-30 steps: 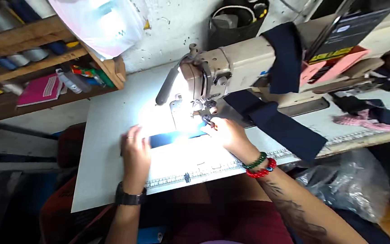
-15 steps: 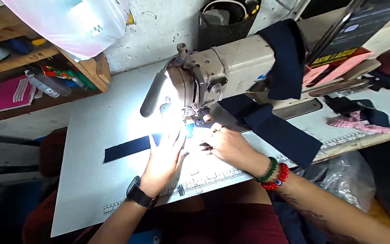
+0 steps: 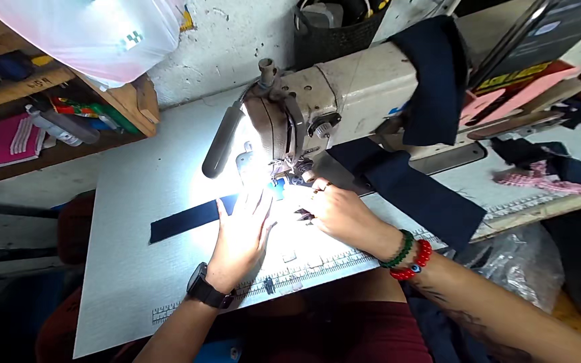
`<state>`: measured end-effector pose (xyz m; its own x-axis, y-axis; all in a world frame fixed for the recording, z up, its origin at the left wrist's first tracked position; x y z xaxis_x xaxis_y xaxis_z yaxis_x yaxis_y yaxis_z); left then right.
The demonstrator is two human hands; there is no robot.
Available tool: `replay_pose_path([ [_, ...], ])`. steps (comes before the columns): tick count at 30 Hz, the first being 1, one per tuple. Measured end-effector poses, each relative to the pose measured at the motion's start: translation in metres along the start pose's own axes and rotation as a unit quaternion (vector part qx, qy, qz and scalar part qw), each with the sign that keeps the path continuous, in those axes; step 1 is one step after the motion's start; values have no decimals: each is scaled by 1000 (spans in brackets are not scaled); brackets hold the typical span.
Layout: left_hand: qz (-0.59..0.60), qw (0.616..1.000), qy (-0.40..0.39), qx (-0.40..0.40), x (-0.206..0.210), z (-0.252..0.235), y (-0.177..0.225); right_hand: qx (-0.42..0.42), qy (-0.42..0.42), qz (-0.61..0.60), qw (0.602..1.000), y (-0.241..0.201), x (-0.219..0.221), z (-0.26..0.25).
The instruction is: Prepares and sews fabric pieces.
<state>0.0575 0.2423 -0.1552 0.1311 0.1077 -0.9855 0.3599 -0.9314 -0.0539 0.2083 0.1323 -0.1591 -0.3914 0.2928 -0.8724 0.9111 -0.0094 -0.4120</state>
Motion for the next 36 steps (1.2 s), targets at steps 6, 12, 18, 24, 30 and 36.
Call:
replay_pose_path([
  [6,6,1000,4,-2,-2,-1,-1,1,8,1,1000,-2,-2,2],
  [12,3,1000,-3,12,-2,-4,-5,39,279,7,959,48,-111,88],
  [18,-2,1000,1,24,-2,-4,-8,234,290,70,925,138,-160,141],
  [24,6,1000,2,17,0,-3,-9,196,320,58,925,153,-130,159],
  [30,4,1000,-10,22,2,-3,-11,206,319,42,924,149,-131,156],
  [36,7,1000,-12,25,2,-4,-11,219,290,49,930,150,-130,154],
])
Point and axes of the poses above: each hand's wrist, its own z-axis away from the middle knuckle, its own x-axis out of the palm, y = z × x, the point moved 6 cm from there along -z, towards the middle knuckle, and after that the axes turned 13 degrees about -z, right-handed, at the moved point
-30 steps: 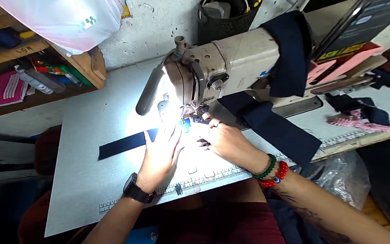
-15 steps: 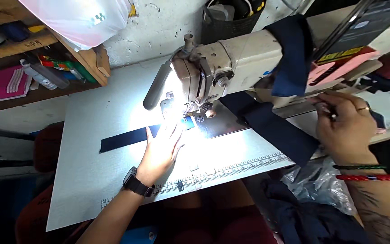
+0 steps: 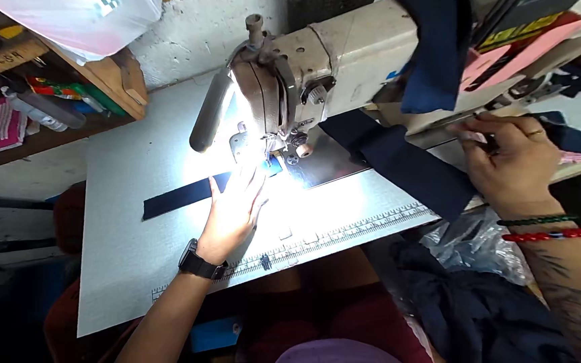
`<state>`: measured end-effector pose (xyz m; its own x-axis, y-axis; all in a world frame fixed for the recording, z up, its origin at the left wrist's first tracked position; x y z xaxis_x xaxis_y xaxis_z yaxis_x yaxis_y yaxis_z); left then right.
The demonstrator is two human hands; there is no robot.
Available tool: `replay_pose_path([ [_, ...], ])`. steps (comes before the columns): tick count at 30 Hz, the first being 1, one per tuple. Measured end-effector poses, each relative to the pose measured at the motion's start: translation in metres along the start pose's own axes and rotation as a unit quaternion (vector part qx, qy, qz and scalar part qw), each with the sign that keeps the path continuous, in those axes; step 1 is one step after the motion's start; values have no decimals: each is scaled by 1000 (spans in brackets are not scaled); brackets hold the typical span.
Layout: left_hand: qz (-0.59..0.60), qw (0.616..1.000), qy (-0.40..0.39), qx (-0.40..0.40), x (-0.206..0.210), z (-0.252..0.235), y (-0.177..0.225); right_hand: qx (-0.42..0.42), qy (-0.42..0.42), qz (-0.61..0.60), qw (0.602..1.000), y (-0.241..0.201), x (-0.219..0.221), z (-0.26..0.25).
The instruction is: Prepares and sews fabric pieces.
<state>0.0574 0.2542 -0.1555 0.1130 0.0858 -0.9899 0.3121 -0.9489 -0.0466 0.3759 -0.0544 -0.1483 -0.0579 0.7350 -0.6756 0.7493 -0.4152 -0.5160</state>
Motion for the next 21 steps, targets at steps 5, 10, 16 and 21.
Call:
replay_pose_path([
  [5,-4,1000,-5,6,0,2,1,17,-10,7,1000,1,1,1],
  [10,-10,1000,-10,12,0,0,0,3,24,-4,1000,-3,-5,7],
  [16,1,1000,-22,6,2,-8,-11,4,20,-6,1000,-3,-5,6],
  [21,2,1000,-13,-2,3,-16,-17,-4,21,-5,1000,0,-6,5],
])
Point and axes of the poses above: each hand's wrist, its own z-axis away from the middle knuckle, its own x-axis out of the palm, y = z × x, the point moved 6 cm from there along -z, towards the middle knuckle, and after that the axes turned 13 degrees about -z, right-handed, at the moved point
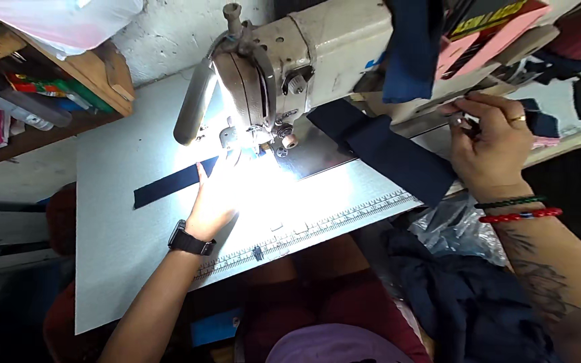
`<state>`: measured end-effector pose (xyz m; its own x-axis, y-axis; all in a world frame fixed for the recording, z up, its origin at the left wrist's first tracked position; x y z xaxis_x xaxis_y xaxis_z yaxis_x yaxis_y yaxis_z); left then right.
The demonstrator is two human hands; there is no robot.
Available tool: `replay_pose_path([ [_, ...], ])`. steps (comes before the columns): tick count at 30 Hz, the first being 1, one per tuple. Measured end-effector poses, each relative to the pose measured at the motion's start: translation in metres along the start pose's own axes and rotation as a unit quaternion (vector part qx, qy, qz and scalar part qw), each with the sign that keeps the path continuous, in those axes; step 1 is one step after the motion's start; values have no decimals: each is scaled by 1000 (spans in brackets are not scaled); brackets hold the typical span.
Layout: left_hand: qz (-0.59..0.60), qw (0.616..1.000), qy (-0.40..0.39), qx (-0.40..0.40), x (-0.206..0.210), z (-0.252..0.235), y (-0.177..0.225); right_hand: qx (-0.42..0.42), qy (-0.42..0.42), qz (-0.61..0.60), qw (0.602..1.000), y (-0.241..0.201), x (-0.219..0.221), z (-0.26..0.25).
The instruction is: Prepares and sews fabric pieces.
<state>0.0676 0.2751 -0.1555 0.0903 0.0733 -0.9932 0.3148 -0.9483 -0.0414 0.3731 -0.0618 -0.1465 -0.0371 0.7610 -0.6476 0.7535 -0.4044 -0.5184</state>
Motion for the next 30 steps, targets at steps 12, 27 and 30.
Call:
replay_pose_path([
  [12,32,998,51,-20,-22,-39,-22,-23,17,-16,999,-4,-2,0],
  [27,353,871,163,-300,-32,-42,-101,-10,-343,-142,929,-233,121,47],
  [30,363,877,158,-272,-46,-8,-85,-44,-349,-153,924,-273,165,36],
])
Point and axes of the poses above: each hand's wrist, its own z-axis away from the middle knuckle, its own x-axis out of the palm, y = z × x, the point moved 6 cm from there along -z, towards the middle knuckle, and after that the axes turned 13 degrees about -z, right-handed, at the moved point
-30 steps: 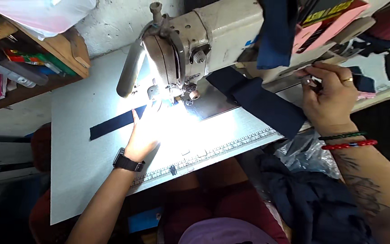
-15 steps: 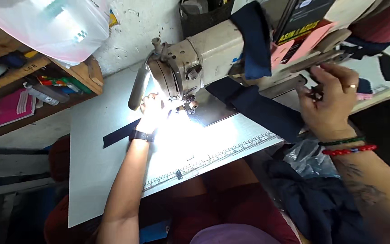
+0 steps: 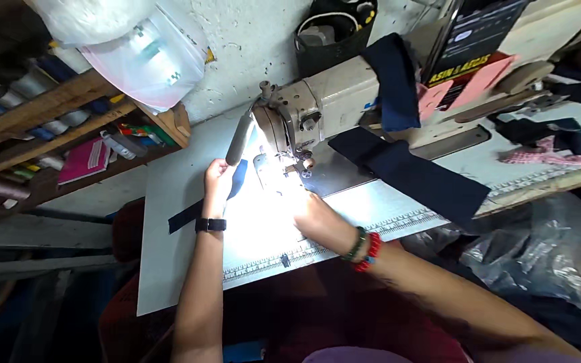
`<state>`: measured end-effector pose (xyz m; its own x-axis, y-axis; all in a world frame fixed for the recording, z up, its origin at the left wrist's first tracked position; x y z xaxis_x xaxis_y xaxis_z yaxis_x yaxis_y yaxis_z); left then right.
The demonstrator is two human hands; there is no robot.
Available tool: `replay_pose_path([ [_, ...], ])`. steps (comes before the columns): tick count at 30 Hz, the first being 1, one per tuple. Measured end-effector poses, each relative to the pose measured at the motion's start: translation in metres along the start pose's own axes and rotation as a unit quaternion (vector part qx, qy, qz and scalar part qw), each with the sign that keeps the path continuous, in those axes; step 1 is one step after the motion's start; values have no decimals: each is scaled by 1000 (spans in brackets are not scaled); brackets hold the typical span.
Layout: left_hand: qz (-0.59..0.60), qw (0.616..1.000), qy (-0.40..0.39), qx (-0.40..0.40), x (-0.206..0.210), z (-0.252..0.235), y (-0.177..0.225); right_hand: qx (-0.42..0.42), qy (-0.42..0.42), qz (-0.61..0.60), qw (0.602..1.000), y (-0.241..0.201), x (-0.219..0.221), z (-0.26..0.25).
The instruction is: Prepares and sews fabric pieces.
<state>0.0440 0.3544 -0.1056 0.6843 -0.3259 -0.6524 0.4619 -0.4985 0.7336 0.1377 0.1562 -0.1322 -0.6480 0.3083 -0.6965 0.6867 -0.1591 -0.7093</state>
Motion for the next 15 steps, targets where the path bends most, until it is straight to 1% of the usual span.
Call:
replay_pose_path([
  [1,-1,1000,-2,-1,-3,8,2,-6,-14,2,1000,-6,7,-11],
  [2,-3,1000,-5,-7,-6,17,4,10,-44,-9,999,-11,12,-18],
  [3,2,1000,-8,-16,-7,22,6,22,-57,-34,998,-14,15,-23],
  [5,4,1000,-12,-25,-9,27,7,60,-95,-78,991,-12,20,-26],
  [7,-11,1000,-8,-9,-13,28,7,80,-103,-118,984,-7,21,-22],
  [10,-54,997,6,51,-28,30,15,43,-25,-235,971,-4,20,-11],
  [11,-71,995,8,73,-35,35,22,39,-18,-248,968,-10,20,-14],
  [12,-89,992,8,91,-42,43,33,27,-3,-266,964,-18,21,-19],
  [15,-141,979,22,147,-63,79,83,-37,61,-373,925,-42,23,-19],
])
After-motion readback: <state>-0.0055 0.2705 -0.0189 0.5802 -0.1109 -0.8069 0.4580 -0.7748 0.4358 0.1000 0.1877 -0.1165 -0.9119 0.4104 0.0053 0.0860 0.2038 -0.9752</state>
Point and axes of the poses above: each hand's wrist, its own z-axis away from the middle knuckle, its own x-axis out of the palm, y = z × x, the point moved 6 cm from there along -z, towards the middle knuckle, and after that the axes turned 13 degrees about -z, right-handed, at the moved point
